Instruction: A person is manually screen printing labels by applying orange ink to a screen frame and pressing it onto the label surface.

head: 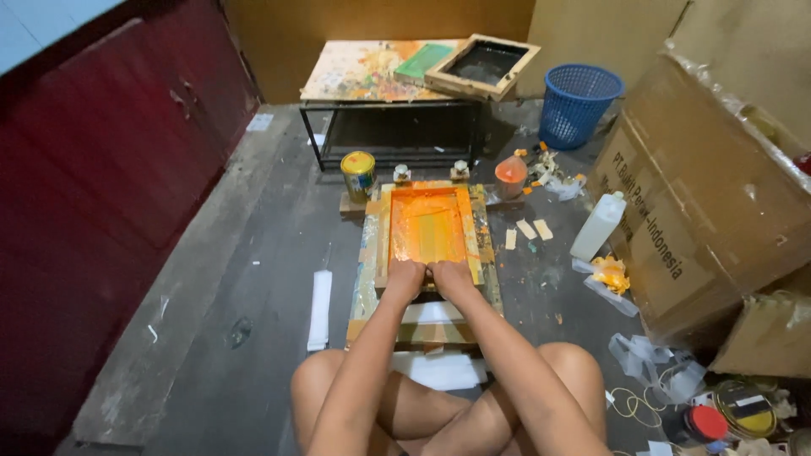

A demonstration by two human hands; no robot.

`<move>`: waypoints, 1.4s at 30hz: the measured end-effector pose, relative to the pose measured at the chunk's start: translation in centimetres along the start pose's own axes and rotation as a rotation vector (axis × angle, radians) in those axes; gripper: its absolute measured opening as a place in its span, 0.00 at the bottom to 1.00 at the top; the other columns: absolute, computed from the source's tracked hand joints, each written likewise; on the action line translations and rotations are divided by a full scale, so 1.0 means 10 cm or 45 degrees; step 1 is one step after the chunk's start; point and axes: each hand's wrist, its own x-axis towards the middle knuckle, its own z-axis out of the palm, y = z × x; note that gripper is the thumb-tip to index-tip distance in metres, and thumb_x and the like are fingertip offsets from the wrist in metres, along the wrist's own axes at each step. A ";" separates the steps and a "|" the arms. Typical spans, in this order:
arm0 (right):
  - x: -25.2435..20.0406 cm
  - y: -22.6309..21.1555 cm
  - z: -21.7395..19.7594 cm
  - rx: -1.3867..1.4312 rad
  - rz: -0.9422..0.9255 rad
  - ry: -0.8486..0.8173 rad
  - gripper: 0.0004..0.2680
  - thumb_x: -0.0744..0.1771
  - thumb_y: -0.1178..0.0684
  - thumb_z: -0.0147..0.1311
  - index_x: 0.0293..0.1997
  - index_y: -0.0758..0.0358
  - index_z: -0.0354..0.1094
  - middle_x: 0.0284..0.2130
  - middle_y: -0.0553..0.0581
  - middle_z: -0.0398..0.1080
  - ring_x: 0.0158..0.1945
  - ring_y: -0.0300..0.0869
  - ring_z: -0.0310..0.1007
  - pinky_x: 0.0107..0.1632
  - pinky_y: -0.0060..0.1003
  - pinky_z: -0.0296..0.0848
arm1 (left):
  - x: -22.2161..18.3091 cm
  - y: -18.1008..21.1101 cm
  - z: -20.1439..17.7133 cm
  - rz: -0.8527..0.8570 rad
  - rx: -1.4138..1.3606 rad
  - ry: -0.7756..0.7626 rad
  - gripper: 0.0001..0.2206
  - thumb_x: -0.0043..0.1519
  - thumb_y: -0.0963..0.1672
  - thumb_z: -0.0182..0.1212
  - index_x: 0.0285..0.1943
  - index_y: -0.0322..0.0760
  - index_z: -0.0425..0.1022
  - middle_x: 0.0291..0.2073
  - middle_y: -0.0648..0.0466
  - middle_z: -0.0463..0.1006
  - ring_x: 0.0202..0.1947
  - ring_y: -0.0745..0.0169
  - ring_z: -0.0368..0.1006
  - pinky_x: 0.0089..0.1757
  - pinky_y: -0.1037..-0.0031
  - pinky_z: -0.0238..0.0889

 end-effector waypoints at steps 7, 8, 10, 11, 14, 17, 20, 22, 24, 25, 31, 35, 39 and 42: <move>0.01 0.00 -0.09 -0.004 -0.001 0.005 0.13 0.62 0.62 0.52 0.49 0.57 0.78 0.36 0.65 0.79 0.43 0.63 0.80 0.47 0.61 0.70 | 0.11 0.07 0.00 -0.033 0.045 -0.183 0.10 0.50 0.36 0.60 0.37 0.28 0.84 0.28 0.40 0.82 0.31 0.34 0.80 0.39 0.55 0.60; 0.01 -0.02 -0.12 -0.004 -0.006 0.012 0.13 0.62 0.62 0.52 0.47 0.58 0.79 0.35 0.65 0.79 0.43 0.63 0.80 0.47 0.60 0.70 | 0.11 0.11 -0.07 -0.057 0.048 -0.204 0.09 0.51 0.37 0.59 0.37 0.28 0.84 0.29 0.41 0.82 0.32 0.35 0.80 0.40 0.54 0.61; -0.03 -0.05 -0.16 -0.003 -0.010 0.012 0.12 0.62 0.63 0.53 0.46 0.58 0.79 0.35 0.65 0.79 0.42 0.63 0.80 0.46 0.59 0.71 | 0.09 0.15 -0.12 -0.083 0.048 -0.231 0.09 0.52 0.37 0.58 0.37 0.28 0.84 0.30 0.42 0.83 0.34 0.36 0.81 0.41 0.54 0.61; -0.03 -0.06 -0.18 -0.008 -0.002 0.011 0.11 0.62 0.62 0.52 0.45 0.59 0.79 0.35 0.65 0.79 0.42 0.63 0.80 0.46 0.60 0.71 | 0.10 0.14 -0.11 -0.087 0.034 -0.257 0.09 0.53 0.36 0.59 0.39 0.26 0.84 0.32 0.40 0.83 0.36 0.35 0.81 0.43 0.52 0.61; -0.05 -0.08 -0.23 -0.010 -0.004 0.012 0.11 0.63 0.62 0.50 0.44 0.58 0.79 0.34 0.66 0.79 0.42 0.64 0.81 0.46 0.61 0.73 | 0.09 0.16 -0.15 -0.091 0.045 -0.251 0.10 0.54 0.36 0.59 0.41 0.26 0.84 0.33 0.41 0.83 0.37 0.36 0.81 0.45 0.52 0.61; -0.09 -0.13 -0.31 -0.017 -0.013 0.014 0.11 0.64 0.61 0.49 0.44 0.58 0.79 0.34 0.66 0.79 0.42 0.65 0.81 0.46 0.61 0.75 | 0.09 0.14 -0.08 -0.102 0.069 -0.235 0.11 0.56 0.37 0.57 0.42 0.27 0.84 0.33 0.44 0.83 0.37 0.39 0.81 0.45 0.54 0.61; -0.10 -0.15 -0.30 -0.041 -0.009 0.010 0.11 0.63 0.62 0.49 0.43 0.58 0.79 0.33 0.66 0.78 0.41 0.65 0.81 0.45 0.62 0.76 | 0.07 0.15 -0.08 -0.114 0.078 -0.250 0.11 0.56 0.37 0.56 0.43 0.28 0.84 0.34 0.45 0.83 0.38 0.39 0.81 0.46 0.53 0.60; -0.09 -0.15 -0.32 -0.060 -0.003 0.011 0.11 0.63 0.62 0.49 0.42 0.59 0.79 0.32 0.66 0.78 0.40 0.65 0.81 0.45 0.61 0.76 | 0.08 0.17 -0.09 -0.112 0.090 -0.245 0.11 0.56 0.37 0.56 0.42 0.28 0.84 0.34 0.45 0.83 0.38 0.39 0.81 0.46 0.53 0.60; -0.11 -0.19 -0.38 -0.048 -0.007 0.007 0.10 0.63 0.62 0.49 0.42 0.59 0.79 0.32 0.67 0.78 0.40 0.66 0.81 0.44 0.61 0.76 | 0.10 0.17 -0.05 -0.141 0.127 -0.265 0.11 0.58 0.38 0.54 0.42 0.31 0.84 0.35 0.48 0.83 0.39 0.44 0.81 0.46 0.56 0.59; -0.12 -0.20 -0.40 -0.047 -0.004 0.007 0.10 0.63 0.62 0.49 0.42 0.59 0.79 0.32 0.67 0.78 0.40 0.66 0.81 0.44 0.61 0.76 | 0.10 0.16 -0.04 -0.138 0.127 -0.266 0.11 0.58 0.38 0.54 0.42 0.31 0.84 0.35 0.48 0.83 0.39 0.44 0.81 0.46 0.56 0.59; -0.19 -0.25 -0.49 -0.014 -0.013 0.046 0.09 0.64 0.61 0.48 0.38 0.62 0.79 0.30 0.69 0.78 0.39 0.67 0.80 0.43 0.61 0.77 | 0.05 0.12 0.06 -0.082 0.163 -0.137 0.10 0.55 0.37 0.58 0.41 0.32 0.84 0.30 0.48 0.82 0.34 0.43 0.81 0.43 0.55 0.60; -0.22 -0.26 -0.58 -0.007 -0.007 0.033 0.10 0.64 0.60 0.47 0.37 0.65 0.79 0.30 0.70 0.78 0.40 0.67 0.80 0.44 0.62 0.77 | 0.06 0.16 -0.09 -0.083 0.129 -0.176 0.10 0.56 0.38 0.58 0.40 0.32 0.84 0.33 0.47 0.83 0.37 0.43 0.81 0.44 0.55 0.61; -0.18 -0.22 -0.49 0.003 0.004 0.025 0.09 0.65 0.59 0.47 0.36 0.63 0.79 0.31 0.68 0.78 0.40 0.67 0.81 0.45 0.63 0.77 | 0.04 0.15 -0.06 -0.088 0.119 -0.152 0.10 0.57 0.38 0.56 0.38 0.34 0.85 0.32 0.49 0.83 0.37 0.43 0.82 0.44 0.54 0.61; -0.15 -0.24 -0.51 -0.014 0.015 -0.013 0.10 0.65 0.59 0.47 0.37 0.63 0.79 0.31 0.67 0.78 0.41 0.66 0.81 0.44 0.61 0.77 | 0.04 0.18 -0.15 -0.096 0.166 -0.175 0.09 0.58 0.38 0.55 0.36 0.35 0.84 0.31 0.50 0.83 0.36 0.44 0.82 0.43 0.55 0.61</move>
